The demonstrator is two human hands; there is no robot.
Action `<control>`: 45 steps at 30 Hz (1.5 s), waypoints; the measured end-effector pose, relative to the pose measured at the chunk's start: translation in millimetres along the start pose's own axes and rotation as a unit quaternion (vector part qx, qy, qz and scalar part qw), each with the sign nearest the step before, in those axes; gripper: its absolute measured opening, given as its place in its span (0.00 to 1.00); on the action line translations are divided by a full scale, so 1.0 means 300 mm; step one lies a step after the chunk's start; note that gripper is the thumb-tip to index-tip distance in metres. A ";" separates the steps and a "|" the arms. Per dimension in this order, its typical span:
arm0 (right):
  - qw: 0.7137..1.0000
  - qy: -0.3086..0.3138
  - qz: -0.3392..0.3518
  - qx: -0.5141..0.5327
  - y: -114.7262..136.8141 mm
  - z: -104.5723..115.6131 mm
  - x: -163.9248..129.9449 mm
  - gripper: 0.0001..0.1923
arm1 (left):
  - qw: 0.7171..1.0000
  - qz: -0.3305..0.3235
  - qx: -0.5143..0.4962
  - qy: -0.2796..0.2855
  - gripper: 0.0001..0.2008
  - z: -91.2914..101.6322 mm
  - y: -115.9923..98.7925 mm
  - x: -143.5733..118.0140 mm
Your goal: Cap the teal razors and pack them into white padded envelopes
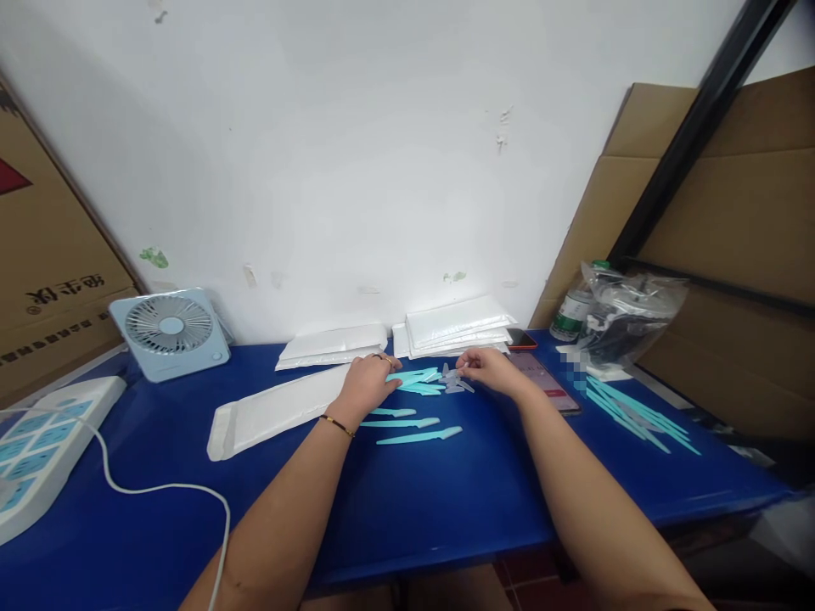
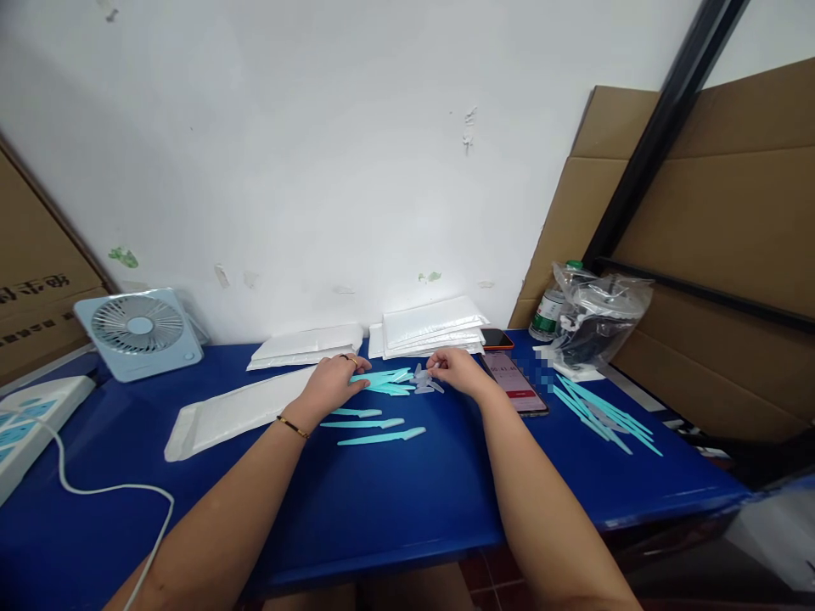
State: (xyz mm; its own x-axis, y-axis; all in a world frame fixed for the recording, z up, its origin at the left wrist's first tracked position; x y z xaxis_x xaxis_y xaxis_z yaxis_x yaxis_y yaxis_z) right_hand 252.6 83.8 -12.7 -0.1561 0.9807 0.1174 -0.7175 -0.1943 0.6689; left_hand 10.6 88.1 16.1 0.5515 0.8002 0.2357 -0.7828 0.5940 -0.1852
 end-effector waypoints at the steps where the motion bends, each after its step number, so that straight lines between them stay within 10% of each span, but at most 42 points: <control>1: 1.000 -0.015 0.000 -0.019 0.000 0.008 0.001 0.11 | 1.000 -0.001 -0.009 0.014 0.11 0.005 0.012 -0.006; 8: 0.999 0.011 0.043 -0.006 0.085 -0.008 -0.022 0.12 | 0.982 -0.022 -0.020 0.189 0.03 -0.025 0.032 -0.063; 17: 0.980 0.106 0.055 0.161 0.195 -0.133 -0.039 0.16 | 0.993 -0.039 -0.087 0.066 0.06 -0.006 -0.071 -0.018; 27: 0.998 -0.031 -0.014 0.047 0.017 0.000 -0.002 0.18 | 0.996 -0.022 -0.086 -0.001 0.13 -0.043 -0.044 0.015; 30: 0.995 -0.083 0.020 -0.042 0.047 0.018 -0.010 0.18 | 0.992 -0.050 -0.090 0.070 0.14 -0.040 -0.056 -0.010; 35: 0.998 0.031 0.049 0.007 0.142 -0.051 -0.039 0.17 | 0.975 -0.044 -0.078 0.206 0.07 -0.061 -0.076 -0.056; 40: 0.983 0.153 0.104 -0.007 0.236 -0.160 -0.066 0.14 | 0.989 -0.061 -0.031 0.131 0.06 -0.055 -0.105 -0.037; 45: 0.988 0.127 0.085 0.030 0.202 -0.132 -0.049 0.12 | 0.996 -0.075 0.019 0.049 0.09 -0.037 -0.108 -0.007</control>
State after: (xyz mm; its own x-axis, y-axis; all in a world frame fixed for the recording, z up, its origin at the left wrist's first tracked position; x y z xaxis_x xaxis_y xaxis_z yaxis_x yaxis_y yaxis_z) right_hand 184.5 56.8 -2.9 -0.4410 0.8962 0.0494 -0.6266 -0.3468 0.6979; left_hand 37.9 68.1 11.0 0.6863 0.7085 0.1642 -0.6992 0.7049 -0.1191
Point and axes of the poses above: each hand's wrist, its own x-axis towards the middle knuckle, its own z-axis out of the back of the hand, y = z × x, the point moved 6 cm from there along x, towards the middle knuckle, and after that the axes turned 1 degree about -z, right-handed, at the moved point
